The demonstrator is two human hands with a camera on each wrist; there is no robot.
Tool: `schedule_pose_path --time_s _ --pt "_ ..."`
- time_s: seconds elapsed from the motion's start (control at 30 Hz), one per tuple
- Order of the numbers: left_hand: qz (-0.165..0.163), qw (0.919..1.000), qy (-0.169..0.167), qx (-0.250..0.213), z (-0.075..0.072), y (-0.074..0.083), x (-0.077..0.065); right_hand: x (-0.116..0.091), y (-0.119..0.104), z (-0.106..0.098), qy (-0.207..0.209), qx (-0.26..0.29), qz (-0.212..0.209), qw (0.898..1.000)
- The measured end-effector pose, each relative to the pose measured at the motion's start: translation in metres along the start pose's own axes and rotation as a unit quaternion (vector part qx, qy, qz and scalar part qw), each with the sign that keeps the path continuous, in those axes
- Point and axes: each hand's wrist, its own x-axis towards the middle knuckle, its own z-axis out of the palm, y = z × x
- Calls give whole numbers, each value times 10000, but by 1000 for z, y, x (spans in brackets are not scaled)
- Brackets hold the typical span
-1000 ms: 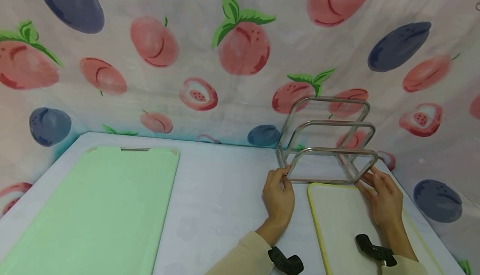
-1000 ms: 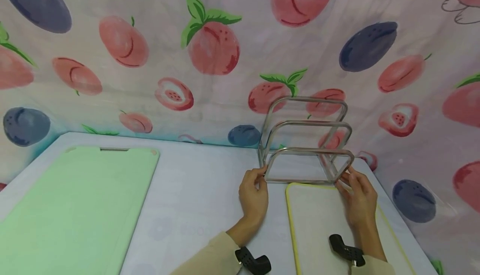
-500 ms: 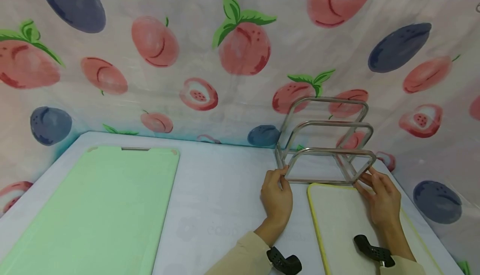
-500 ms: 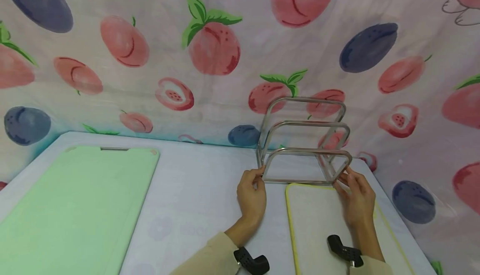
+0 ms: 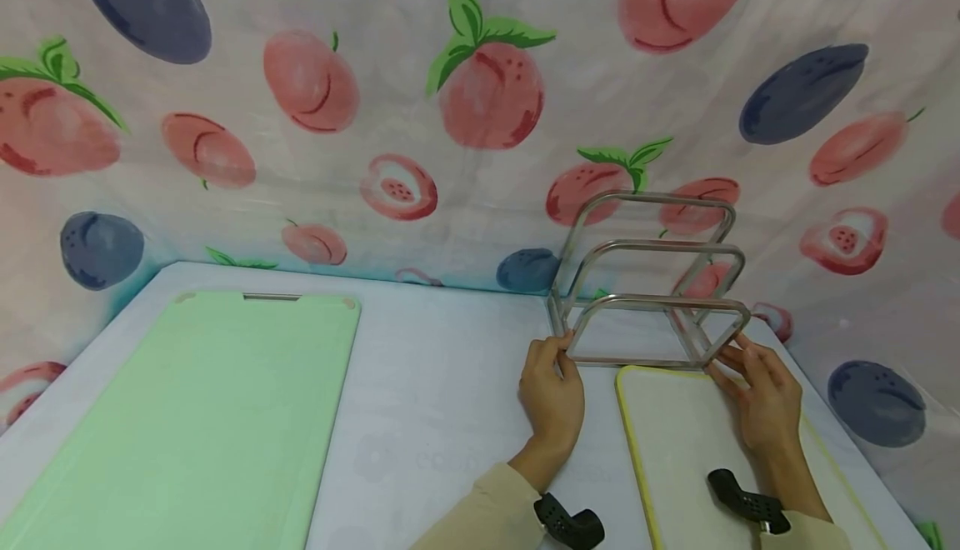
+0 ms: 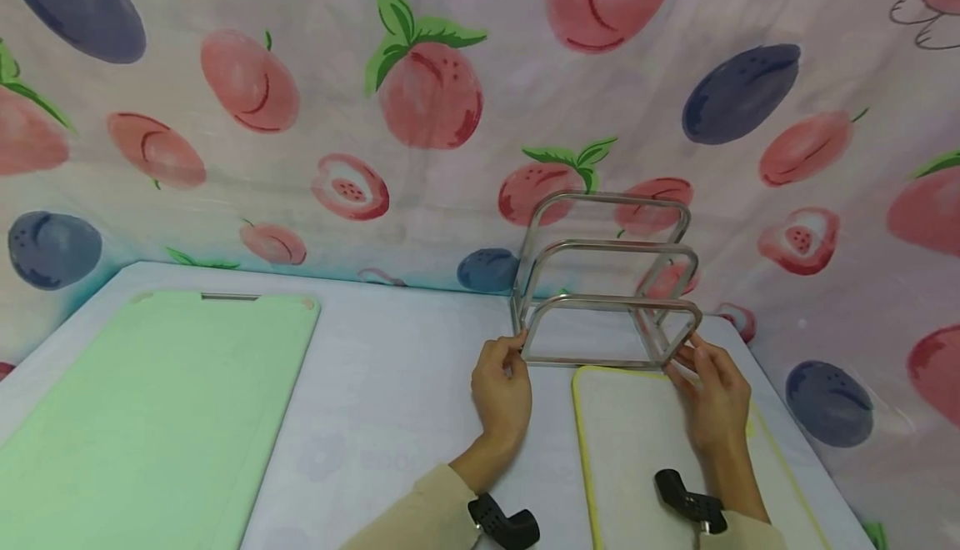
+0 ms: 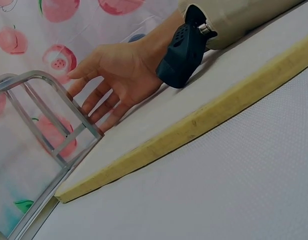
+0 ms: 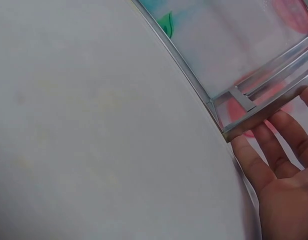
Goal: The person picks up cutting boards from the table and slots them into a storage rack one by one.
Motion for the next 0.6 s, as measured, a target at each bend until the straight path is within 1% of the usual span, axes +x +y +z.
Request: schedule_pose_path --time_s 0.1,0.2,0.4,0.47,0.6 --pt "-1 10000 1 -13 0 0 0 0 0 0 -101 177 -31 9998" --pt "-22 10000 -22 -21 0 1 0 0 -1 1 -132 223 -45 9997" --pt "-223 9994 -167 -195 -2 4 3 1 -2 0 -243 375 -33 9990" --pt "-312 9987 -290 -270 -5 5 5 1 -1 -1 -304 411 -8 9987" --pt "-542 9953 -735 -336 -11 6 7 1 0 -3 -399 410 46 9984"
